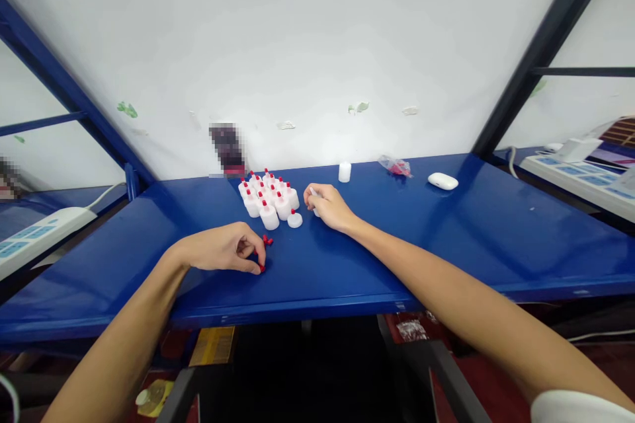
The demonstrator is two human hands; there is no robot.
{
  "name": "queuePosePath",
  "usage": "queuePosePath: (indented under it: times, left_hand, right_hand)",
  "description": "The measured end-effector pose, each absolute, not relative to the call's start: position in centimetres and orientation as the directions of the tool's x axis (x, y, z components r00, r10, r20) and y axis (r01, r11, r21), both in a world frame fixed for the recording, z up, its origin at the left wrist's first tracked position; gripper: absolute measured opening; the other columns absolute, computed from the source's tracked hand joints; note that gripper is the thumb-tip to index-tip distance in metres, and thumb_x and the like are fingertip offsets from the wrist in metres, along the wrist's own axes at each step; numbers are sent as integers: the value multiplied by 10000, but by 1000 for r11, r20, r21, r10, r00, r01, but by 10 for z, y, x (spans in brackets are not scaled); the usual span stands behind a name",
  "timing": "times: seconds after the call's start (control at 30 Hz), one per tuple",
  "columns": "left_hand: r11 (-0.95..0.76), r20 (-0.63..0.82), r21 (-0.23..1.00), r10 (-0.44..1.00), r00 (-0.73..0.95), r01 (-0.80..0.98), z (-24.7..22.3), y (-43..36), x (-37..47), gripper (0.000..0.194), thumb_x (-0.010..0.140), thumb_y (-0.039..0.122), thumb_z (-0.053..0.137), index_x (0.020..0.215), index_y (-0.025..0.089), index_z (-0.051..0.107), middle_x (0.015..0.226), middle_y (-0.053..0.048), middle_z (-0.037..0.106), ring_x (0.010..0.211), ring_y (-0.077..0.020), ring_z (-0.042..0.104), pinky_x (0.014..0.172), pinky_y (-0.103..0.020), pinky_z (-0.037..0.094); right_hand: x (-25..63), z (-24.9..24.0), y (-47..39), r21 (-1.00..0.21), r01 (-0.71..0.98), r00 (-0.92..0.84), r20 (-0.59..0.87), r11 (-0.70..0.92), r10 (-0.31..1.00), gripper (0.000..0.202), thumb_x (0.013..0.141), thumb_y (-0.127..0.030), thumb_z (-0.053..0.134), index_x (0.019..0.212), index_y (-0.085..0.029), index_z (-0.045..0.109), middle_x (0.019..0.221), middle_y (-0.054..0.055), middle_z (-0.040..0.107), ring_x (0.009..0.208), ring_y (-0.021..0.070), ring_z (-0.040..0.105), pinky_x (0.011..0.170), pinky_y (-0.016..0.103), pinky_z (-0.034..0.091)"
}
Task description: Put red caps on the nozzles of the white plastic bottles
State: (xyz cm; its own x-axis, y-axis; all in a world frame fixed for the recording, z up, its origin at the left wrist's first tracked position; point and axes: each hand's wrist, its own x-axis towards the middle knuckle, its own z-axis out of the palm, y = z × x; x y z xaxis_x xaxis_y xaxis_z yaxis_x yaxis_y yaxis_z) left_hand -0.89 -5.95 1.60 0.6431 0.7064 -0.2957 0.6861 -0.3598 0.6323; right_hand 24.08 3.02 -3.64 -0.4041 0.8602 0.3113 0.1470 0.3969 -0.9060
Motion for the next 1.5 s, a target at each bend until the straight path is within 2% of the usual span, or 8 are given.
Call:
queuePosePath:
  times: [0.13,0.23,0.4,0.57,0.83,1.0,1.37,1.5]
  left_hand:
    - [-429,-56,721,746,664,543,20,-63,-3,218,826,357,743,861,142,759,579,39,511,529,-72,423,527,-206,371]
    - [-533,175,728,752,635,431,20,-65,3,165,832,293,741,824,128,741,680,-16,643,575,-87,531,564,-208,444]
    - [-692,514,558,721,464,458,8,-63,10,82,852,215,716,875,138,735,743,-38,725,589,-93,617,532,-193,436]
    - [-777,658,387,610,443,496,-1,-61,14,91,841,122,691,902,167,741,746,-6,740,577,-77,613,546,-188,442]
    - [-793,655,379,593,467,477,2,-64,16,75,856,147,692,908,160,744,742,-24,712,593,-93,569,574,-221,453]
    - [-778,590,406,624,513,480,2,-64,13,88,848,155,688,914,164,745,722,-19,688,587,-94,540,568,-222,440]
    - [-686,438,520,726,531,509,7,-62,7,98,884,235,700,941,196,769,880,-46,668,711,-119,578,624,-245,467]
    - [-693,450,557,715,534,458,9,-63,9,116,880,267,718,955,206,782,868,-45,647,715,-125,589,627,-252,482]
  right_hand:
    - [241,-23,5,-657,91,-494,623,748,606,98,734,-216,462,648,-188,501,656,18,530,612,151,454,621,298,345]
    - [236,-16,-15,-524,-43,-571,711,851,409,148,795,-190,405,675,-191,491,684,27,539,635,157,466,653,306,361]
    - [224,-18,-29,-619,-30,-637,617,785,462,140,799,-136,386,733,-196,493,687,6,527,626,148,462,657,296,370]
    - [219,-20,-28,-769,-34,-626,515,639,586,144,798,-117,386,875,-209,466,736,-12,548,679,155,492,691,299,387]
    - [211,-22,-28,-933,-162,-692,340,322,637,271,674,-87,465,906,-222,431,776,-37,451,677,126,402,616,255,344]
    - [208,-28,-28,-967,-201,-751,256,158,608,260,702,-97,553,925,-210,480,818,-25,513,711,118,460,626,243,377]
    - [211,-25,-26,-899,8,-844,229,438,485,180,901,-234,546,1035,-151,632,963,34,650,871,156,576,828,298,450]
    - [210,-28,-32,-905,-27,-806,271,424,526,126,873,-174,484,874,-166,610,891,24,636,836,154,562,797,294,442]
